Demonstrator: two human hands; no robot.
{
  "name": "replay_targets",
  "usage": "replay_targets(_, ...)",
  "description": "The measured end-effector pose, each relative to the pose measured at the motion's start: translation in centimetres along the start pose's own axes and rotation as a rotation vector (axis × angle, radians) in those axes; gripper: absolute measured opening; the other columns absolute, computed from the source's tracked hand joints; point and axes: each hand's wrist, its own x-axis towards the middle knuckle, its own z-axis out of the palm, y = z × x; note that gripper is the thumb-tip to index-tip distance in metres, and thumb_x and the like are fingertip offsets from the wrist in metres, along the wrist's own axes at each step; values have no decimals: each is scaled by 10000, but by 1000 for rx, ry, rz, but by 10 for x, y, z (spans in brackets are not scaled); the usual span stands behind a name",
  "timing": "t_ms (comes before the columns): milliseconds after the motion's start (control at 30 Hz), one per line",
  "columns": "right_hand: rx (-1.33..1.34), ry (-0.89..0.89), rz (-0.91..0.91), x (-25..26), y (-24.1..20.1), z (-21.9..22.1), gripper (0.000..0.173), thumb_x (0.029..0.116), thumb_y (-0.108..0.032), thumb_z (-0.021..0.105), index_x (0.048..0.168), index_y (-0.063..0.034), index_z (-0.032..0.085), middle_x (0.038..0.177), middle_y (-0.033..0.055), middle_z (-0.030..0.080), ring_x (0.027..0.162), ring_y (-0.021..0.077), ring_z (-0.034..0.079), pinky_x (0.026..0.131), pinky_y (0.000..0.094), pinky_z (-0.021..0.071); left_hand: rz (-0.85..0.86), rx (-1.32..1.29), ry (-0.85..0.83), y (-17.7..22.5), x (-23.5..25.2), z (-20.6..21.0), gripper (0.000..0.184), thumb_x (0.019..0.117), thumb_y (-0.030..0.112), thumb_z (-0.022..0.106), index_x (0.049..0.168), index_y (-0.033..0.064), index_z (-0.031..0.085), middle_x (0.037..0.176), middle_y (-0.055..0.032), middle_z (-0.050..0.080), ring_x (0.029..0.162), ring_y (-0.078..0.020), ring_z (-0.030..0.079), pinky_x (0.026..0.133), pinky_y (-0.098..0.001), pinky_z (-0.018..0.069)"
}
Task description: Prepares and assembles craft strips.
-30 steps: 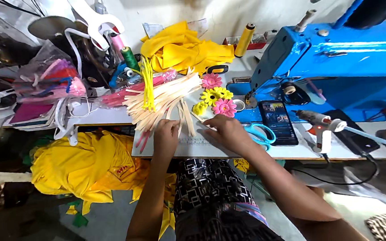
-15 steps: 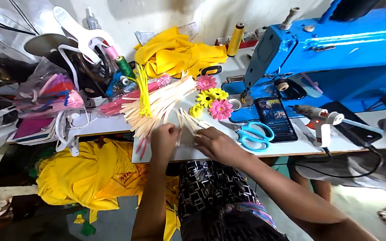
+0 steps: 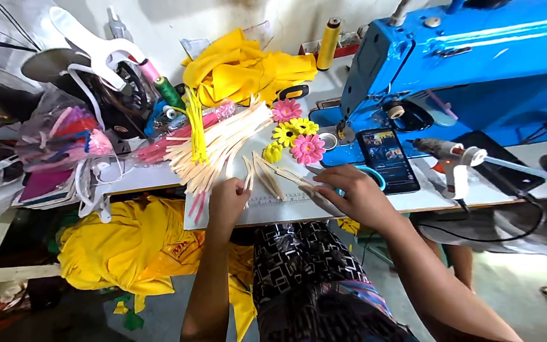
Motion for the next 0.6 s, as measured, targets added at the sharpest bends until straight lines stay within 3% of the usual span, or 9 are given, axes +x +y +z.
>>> replay_targets(200,-24,25,35,-11,11,-1,303,992,-260,606,1057,-16,774,1066,154,737,1000,341,692,863,498,558,-55,5,-15,6,-28,0,267,967,195,714,1119,-24,705,960,-174,706,903,-322,682,851,-536,537)
replay_targets(333,-9,45,8,-8,8,1,310,992,-263,601,1060,-15,775,1073,157,738,1028,351,691,882,501,555,33,40,150,9,-23,-10,329,986,243,696,1159,-36,707,1056,-222,709,980,-381,692,888,-582,538)
replay_targets(433,-6,60,-24,-3,4,-1,308,1000,-259,587,1054,-18,772,1070,148,741,1051,339,692,907,489,555,184,107,246,20,6,-30,261,1007,160,646,1120,-65,714,1069,-272,678,990,-421,669,890,-595,529)
replay_targets(600,-20,29,-54,33,-6,-3,236,994,-184,613,1031,-17,777,1006,158,748,987,351,711,869,528,569,259,177,207,49,83,-39,234,980,113,658,1118,-68,716,1206,-296,636,1139,-441,624,980,-594,493)
